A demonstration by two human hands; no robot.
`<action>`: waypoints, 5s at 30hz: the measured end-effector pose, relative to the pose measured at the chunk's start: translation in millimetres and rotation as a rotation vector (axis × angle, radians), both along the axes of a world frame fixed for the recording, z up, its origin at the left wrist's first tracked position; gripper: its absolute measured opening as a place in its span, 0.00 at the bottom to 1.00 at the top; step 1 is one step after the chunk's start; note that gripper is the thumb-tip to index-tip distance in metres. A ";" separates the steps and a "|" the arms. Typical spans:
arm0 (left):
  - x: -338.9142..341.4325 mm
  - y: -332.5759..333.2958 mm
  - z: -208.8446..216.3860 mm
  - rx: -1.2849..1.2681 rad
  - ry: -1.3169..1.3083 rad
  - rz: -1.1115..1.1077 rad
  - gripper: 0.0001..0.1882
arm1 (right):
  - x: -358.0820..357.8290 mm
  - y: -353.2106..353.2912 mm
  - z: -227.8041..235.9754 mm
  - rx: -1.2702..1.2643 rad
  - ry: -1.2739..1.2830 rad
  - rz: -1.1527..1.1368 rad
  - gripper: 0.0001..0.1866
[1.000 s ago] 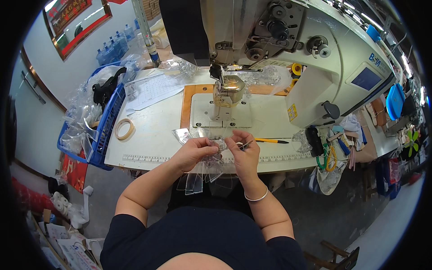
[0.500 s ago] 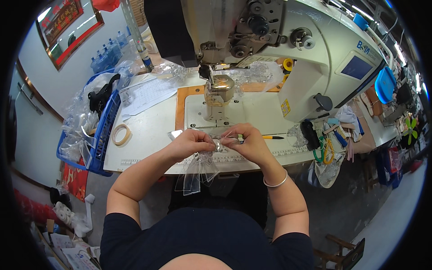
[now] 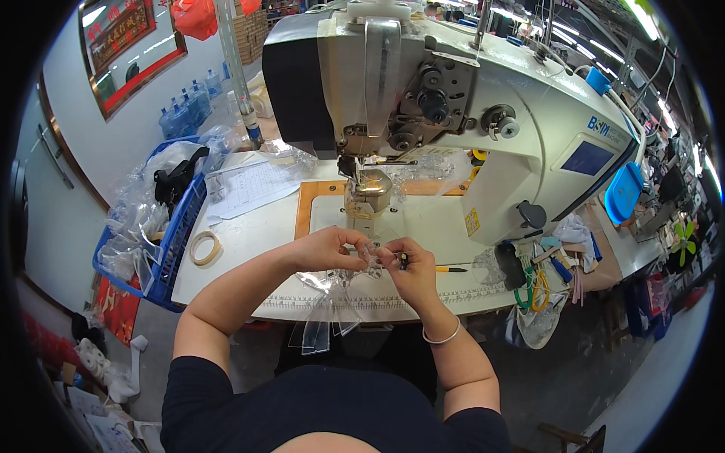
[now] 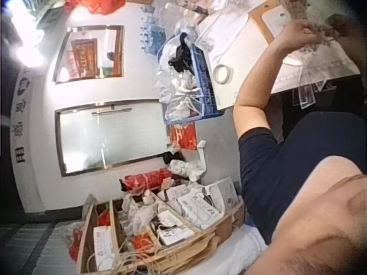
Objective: The person aligns small transparent plastic pieces and sews them together using a sewing machine. They repeatedly pick up pieces, position them under the needle, sew, and trim excess material. The person also handles a roll of tape and a plastic bag containing additional parts.
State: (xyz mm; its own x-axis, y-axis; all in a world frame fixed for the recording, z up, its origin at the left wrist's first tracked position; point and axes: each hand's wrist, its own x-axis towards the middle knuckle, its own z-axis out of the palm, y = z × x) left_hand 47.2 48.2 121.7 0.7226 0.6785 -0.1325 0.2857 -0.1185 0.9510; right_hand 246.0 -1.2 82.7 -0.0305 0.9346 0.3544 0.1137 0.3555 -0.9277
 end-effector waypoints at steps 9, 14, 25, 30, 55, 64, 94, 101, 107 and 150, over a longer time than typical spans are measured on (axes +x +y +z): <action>-9.5 28.8 6.2 -0.240 -0.047 -0.190 0.21 | -10.1 16.9 7.4 -0.070 0.228 -0.024 0.06; -25.2 51.6 18.0 -0.244 -0.011 -0.159 0.15 | -23.0 33.3 22.4 -0.087 0.360 -0.055 0.05; -44.3 50.5 28.9 -0.240 -0.078 -0.085 0.15 | -39.9 37.3 24.4 0.210 -0.029 -0.127 0.05; -40.4 23.2 3.9 -0.390 -0.199 0.088 0.14 | -32.9 29.7 22.6 -0.089 0.240 0.220 0.19; -27.4 82.3 94.4 -0.251 0.098 0.220 0.12 | -54.6 62.0 56.2 -0.090 0.629 -0.147 0.05; -28.3 128.1 91.8 -0.289 0.041 0.195 0.11 | -42.9 100.0 63.6 0.228 0.001 -0.507 0.06; -18.6 167.8 97.6 -0.185 -0.202 -0.036 0.17 | -35.3 116.6 61.3 0.282 -0.083 -0.567 0.06; -15.9 171.5 96.7 -0.175 -0.221 -0.067 0.18 | -34.2 110.3 60.2 0.331 0.006 -0.556 0.06; -14.5 172.1 97.7 -0.170 -0.220 -0.091 0.20 | -31.2 109.6 66.8 0.238 0.003 -0.543 0.08; -48.7 -60.8 -2.3 1.605 -0.043 0.404 0.08 | 42.2 -17.3 16.2 0.126 0.162 -0.145 0.10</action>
State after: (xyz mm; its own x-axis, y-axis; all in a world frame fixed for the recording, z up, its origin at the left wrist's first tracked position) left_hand -1.5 -12.6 119.5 0.4615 0.2283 0.8572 0.5184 -0.8536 -0.0518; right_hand 288.2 -18.4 98.9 0.1676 0.8733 0.4574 0.0255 0.4600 -0.8876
